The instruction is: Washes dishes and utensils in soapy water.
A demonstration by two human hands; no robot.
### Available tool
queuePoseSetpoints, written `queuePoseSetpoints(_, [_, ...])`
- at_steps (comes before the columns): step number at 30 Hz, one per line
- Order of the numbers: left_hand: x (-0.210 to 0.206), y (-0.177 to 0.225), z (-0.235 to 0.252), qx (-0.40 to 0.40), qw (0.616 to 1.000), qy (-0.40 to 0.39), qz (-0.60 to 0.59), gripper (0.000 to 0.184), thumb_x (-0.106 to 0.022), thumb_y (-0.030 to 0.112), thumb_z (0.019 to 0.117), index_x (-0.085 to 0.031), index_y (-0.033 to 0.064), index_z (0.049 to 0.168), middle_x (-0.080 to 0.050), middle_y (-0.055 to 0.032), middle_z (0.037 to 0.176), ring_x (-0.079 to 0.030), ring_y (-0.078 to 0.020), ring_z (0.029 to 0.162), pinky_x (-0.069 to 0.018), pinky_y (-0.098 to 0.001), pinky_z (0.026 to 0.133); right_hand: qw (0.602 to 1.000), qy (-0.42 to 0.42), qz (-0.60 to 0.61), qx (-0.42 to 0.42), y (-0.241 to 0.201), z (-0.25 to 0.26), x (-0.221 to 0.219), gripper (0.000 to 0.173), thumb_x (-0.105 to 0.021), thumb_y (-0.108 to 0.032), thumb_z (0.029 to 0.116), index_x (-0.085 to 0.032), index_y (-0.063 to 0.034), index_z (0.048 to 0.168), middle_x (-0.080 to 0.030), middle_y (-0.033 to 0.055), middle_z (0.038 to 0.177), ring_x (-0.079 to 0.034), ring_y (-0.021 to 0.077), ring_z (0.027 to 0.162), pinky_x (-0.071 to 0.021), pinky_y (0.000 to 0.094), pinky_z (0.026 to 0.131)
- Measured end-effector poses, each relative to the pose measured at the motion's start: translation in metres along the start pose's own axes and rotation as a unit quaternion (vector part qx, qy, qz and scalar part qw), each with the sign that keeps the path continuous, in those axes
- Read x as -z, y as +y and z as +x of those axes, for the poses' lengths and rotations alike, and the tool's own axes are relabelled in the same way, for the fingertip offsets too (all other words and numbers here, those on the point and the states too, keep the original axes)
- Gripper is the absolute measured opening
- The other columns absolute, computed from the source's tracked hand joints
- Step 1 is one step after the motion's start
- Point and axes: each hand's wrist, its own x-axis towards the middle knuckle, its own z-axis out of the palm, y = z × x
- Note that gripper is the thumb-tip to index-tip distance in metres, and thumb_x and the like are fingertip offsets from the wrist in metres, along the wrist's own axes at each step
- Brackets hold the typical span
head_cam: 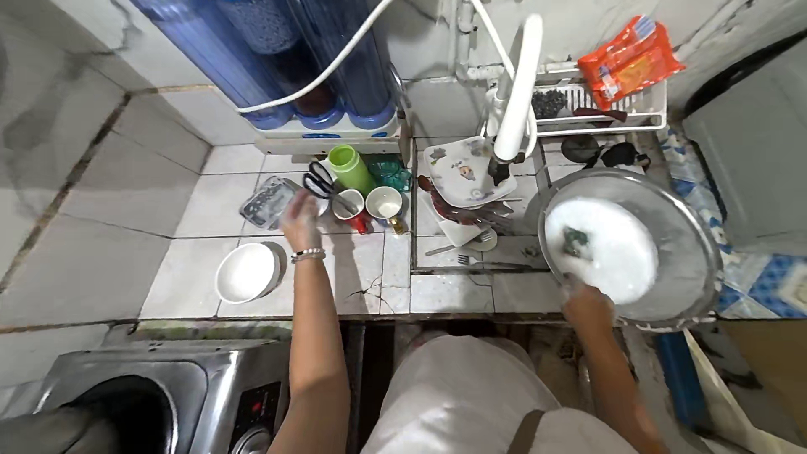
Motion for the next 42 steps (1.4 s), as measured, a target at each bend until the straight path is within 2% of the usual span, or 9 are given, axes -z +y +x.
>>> queuePoseSetpoints(2, [0.009,-0.001,-0.004,-0.077,0.995,0.067,0.022,0.045,-0.059,0.013,0.1008,-0.052,-0.0081,0.140,-0.058,-0.0230,0.141,-0.061,-0.0227,0.124,-0.0483,-0.0352,0.107,0.999,-0.004,-0.032,-0.040,0.008,0.003,0.002,0.036,-0.051,-0.019,0.1067,-0.060,-0.0035,0.138,-0.065,0.0309,0.128,-0.062,0.0501,0.121,-0.0479,0.0671,0.096])
queuePoseSetpoints(5, [0.003,-0.004,-0.033,-0.203,0.968,0.131,0.072,0.036,-0.057,0.011,0.0999,-0.056,-0.0147,0.126,-0.064,-0.0253,0.117,-0.063,-0.0194,0.100,-0.0520,-0.0302,0.088,0.996,0.011,-0.054,-0.075,0.023,0.007,0.005,0.037,-0.044,-0.024,0.1094,-0.062,-0.0024,0.134,-0.066,0.0307,0.126,-0.063,0.0493,0.119,-0.0490,0.0668,0.094])
queuePoseSetpoints(8, [-0.031,-0.003,-0.085,-0.201,0.967,-0.041,0.154,0.031,-0.058,0.007,0.0976,-0.060,-0.0179,0.116,-0.068,-0.0258,0.098,-0.067,-0.0222,0.084,-0.0558,-0.0350,0.080,0.995,0.080,-0.024,-0.063,0.044,0.013,0.003,0.035,-0.048,-0.019,0.1074,-0.065,0.0049,0.126,-0.066,0.0356,0.120,-0.063,0.0543,0.116,-0.0476,0.0703,0.092])
queuePoseSetpoints(12, [-0.113,-0.003,-0.132,-0.042,0.837,-0.418,0.351,0.037,-0.059,0.017,0.1023,-0.062,-0.0054,0.132,-0.067,-0.0247,0.126,-0.065,-0.0340,0.118,-0.0487,-0.0470,0.107,0.990,0.130,-0.020,-0.056,0.069,0.027,0.003,0.032,-0.050,-0.017,0.1061,-0.065,0.0069,0.121,-0.066,0.0348,0.119,-0.063,0.0522,0.117,-0.0472,0.0686,0.094])
queuePoseSetpoints(16, [-0.179,-0.036,-0.139,0.013,0.713,-0.498,0.494,0.045,-0.058,0.034,0.1027,-0.060,0.0037,0.136,-0.060,-0.0212,0.139,-0.056,-0.0368,0.133,-0.0430,-0.0561,0.111,0.990,0.116,-0.036,-0.066,0.079,0.032,0.008,0.033,-0.051,-0.019,0.1053,-0.064,0.0036,0.126,-0.065,0.0311,0.125,-0.061,0.0481,0.122,-0.0471,0.0643,0.098])
queuePoseSetpoints(22, [-0.209,-0.047,-0.145,0.021,0.624,-0.605,0.494,0.044,-0.062,0.026,0.1028,-0.057,-0.0079,0.131,-0.058,-0.0296,0.135,-0.054,-0.0424,0.130,-0.0413,-0.0573,0.110,0.996,0.052,-0.042,-0.059,0.088,0.031,0.020,0.036,-0.051,-0.023,0.1058,-0.063,-0.0026,0.133,-0.063,0.0297,0.130,-0.057,0.0466,0.128,-0.0436,0.0618,0.105])
queuePoseSetpoints(32, [-0.198,0.030,-0.184,0.052,0.686,-0.560,0.462,0.046,-0.041,0.025,0.1120,-0.061,-0.0152,0.122,-0.062,-0.0349,0.124,-0.060,-0.0447,0.121,-0.0418,-0.0556,0.107,0.952,-0.208,0.175,0.144,0.130,0.071,0.063,0.082,-0.075,-0.041,0.0931,-0.038,-0.0010,0.154,-0.057,0.0299,0.137,-0.058,0.0441,0.124,-0.0443,0.0601,0.106])
queuePoseSetpoints(39, [-0.157,0.055,-0.206,-0.043,0.721,-0.492,0.485,0.041,-0.039,0.020,0.1122,-0.056,-0.0147,0.124,-0.063,-0.0344,0.117,-0.062,-0.0472,0.114,-0.0460,-0.0572,0.102,0.981,0.009,0.116,0.157,0.088,0.152,0.056,0.068,-0.069,-0.040,0.0984,-0.046,-0.0037,0.151,-0.032,0.0324,0.159,-0.029,0.0532,0.148,-0.0333,0.0667,0.115])
queuePoseSetpoints(42, [-0.138,0.062,-0.221,-0.096,0.787,-0.443,0.419,0.038,-0.041,0.017,0.1108,-0.060,-0.0158,0.120,-0.065,-0.0339,0.106,-0.066,-0.0471,0.103,-0.0495,-0.0576,0.096,0.991,-0.047,-0.005,0.123,0.073,0.168,0.044,0.077,-0.067,-0.046,0.0981,-0.032,-0.0192,0.162,-0.011,0.0281,0.168,-0.018,0.0538,0.152,-0.0340,0.0693,0.113])
